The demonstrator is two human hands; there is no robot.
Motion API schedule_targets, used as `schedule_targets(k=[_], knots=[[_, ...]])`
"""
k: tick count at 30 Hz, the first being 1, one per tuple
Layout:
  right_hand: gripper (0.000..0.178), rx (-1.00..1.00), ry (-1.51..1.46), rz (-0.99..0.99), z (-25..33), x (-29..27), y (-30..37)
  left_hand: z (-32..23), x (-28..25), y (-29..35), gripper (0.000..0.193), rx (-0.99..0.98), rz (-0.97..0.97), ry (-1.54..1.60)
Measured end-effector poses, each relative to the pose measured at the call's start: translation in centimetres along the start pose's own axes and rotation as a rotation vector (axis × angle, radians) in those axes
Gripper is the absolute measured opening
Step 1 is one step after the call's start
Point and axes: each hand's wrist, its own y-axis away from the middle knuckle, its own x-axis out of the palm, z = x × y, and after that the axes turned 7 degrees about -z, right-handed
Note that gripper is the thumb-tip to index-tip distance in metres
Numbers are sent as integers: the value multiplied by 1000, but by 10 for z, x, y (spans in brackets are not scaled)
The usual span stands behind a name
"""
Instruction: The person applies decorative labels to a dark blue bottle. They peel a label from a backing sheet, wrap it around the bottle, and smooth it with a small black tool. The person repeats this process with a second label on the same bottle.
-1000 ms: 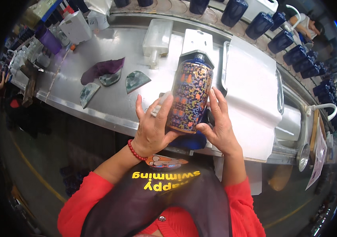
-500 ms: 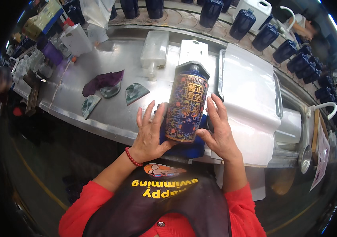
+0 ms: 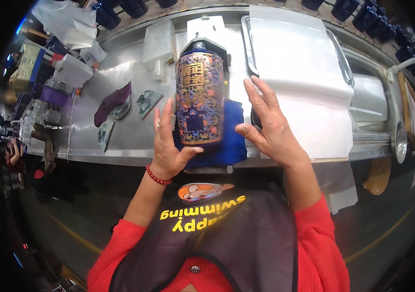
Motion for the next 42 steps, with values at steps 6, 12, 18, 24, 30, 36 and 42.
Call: schedule_targets(k=[6, 12, 18, 24, 30, 36, 42], knots=[[94, 5, -31, 4, -1, 3, 13, 5, -1, 3, 114, -28, 68, -13], [87, -1, -28, 18, 5, 7, 24, 8, 1, 4, 112, -92, 117, 44], [83, -44, 20, 38, 10, 9, 30, 7, 0, 3, 107, -124, 131, 51], [72, -82, -32, 37, 23, 12, 26, -7, -1, -9, 92, -373, -22, 654], [69, -198, 0, 35, 32, 15, 22, 2, -8, -33, 75, -132, 40, 346], [70, -243, 40, 68, 35, 19, 29, 3, -9, -34, 76, -146, 65, 314], [68, -263, 51, 106, 33, 17, 35, 4, -9, -34, 79, -120, 56, 295]])
